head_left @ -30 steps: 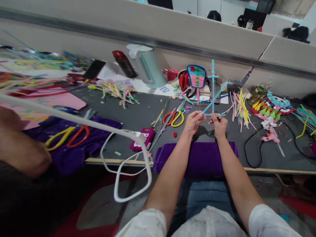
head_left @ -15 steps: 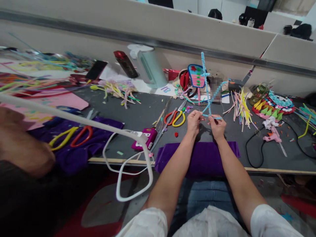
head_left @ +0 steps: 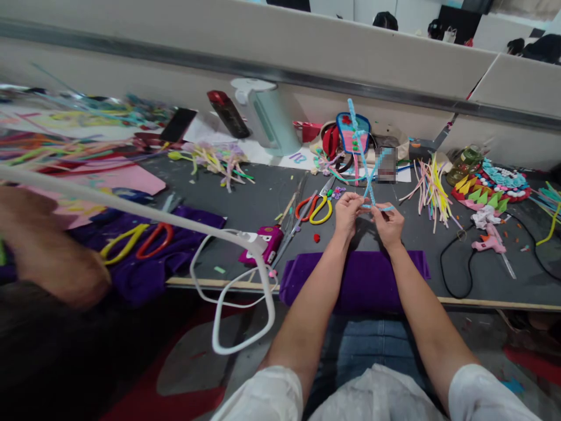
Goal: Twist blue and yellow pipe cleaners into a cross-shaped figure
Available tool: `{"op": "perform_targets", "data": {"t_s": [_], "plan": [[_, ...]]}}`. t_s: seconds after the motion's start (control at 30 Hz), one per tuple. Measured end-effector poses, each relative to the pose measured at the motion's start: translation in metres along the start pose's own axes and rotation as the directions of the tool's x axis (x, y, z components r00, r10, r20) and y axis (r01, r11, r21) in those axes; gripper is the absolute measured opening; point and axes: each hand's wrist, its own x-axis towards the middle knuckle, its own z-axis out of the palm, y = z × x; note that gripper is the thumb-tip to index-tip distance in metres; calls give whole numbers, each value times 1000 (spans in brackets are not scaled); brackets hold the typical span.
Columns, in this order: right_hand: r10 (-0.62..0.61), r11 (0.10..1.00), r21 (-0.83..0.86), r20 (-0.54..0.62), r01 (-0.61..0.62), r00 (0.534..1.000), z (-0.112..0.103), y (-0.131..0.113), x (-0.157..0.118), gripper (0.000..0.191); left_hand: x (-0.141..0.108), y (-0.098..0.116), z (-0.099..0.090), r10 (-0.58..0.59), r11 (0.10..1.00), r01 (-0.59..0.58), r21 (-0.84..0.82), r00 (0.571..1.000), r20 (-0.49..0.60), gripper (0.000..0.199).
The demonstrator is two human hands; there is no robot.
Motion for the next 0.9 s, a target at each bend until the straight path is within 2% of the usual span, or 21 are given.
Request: {"op": "perform_targets", "data": {"t_s": [0.07, 0.13, 0.27, 0.43, 0.57, 0.73, 0.83, 0.9], "plan": [[0, 1000, 0, 8, 0, 1000, 0, -1, 0, 16, 0, 1, 0, -26, 999, 27, -34, 1000, 15, 29], [12, 1000, 15, 8, -12, 1000, 1, -1, 0, 16, 0, 4, -2, -95, 993, 100, -70, 993, 70, 28], [71, 993, 90, -12, -70, 997, 2, -2, 1, 19, 0, 9, -8, -227, 960, 252, -122, 955, 189, 18], [153, 973, 181, -28, -146, 988, 1, -5, 6, 27, 0, 11, -13, -238, 952, 270, -147, 950, 204, 19], [167, 961, 230, -52, -150, 985, 0, -7, 8, 28, 2, 10, -14, -256, 942, 291, -168, 946, 200, 19], [154, 962, 231, -24, -144, 988, 0, -7, 7, 27, 0, 14, -11, -399, 818, 439, -373, 899, 183, 9], [124, 960, 251, 22, -125, 992, 0, -6, 6, 25, -3, 18, -10, -439, 742, 494, -453, 869, 229, 15], [111, 959, 259, 48, -119, 993, 1, -6, 5, 24, -4, 19, -10, -444, 728, 505, -463, 862, 243, 16]]}}
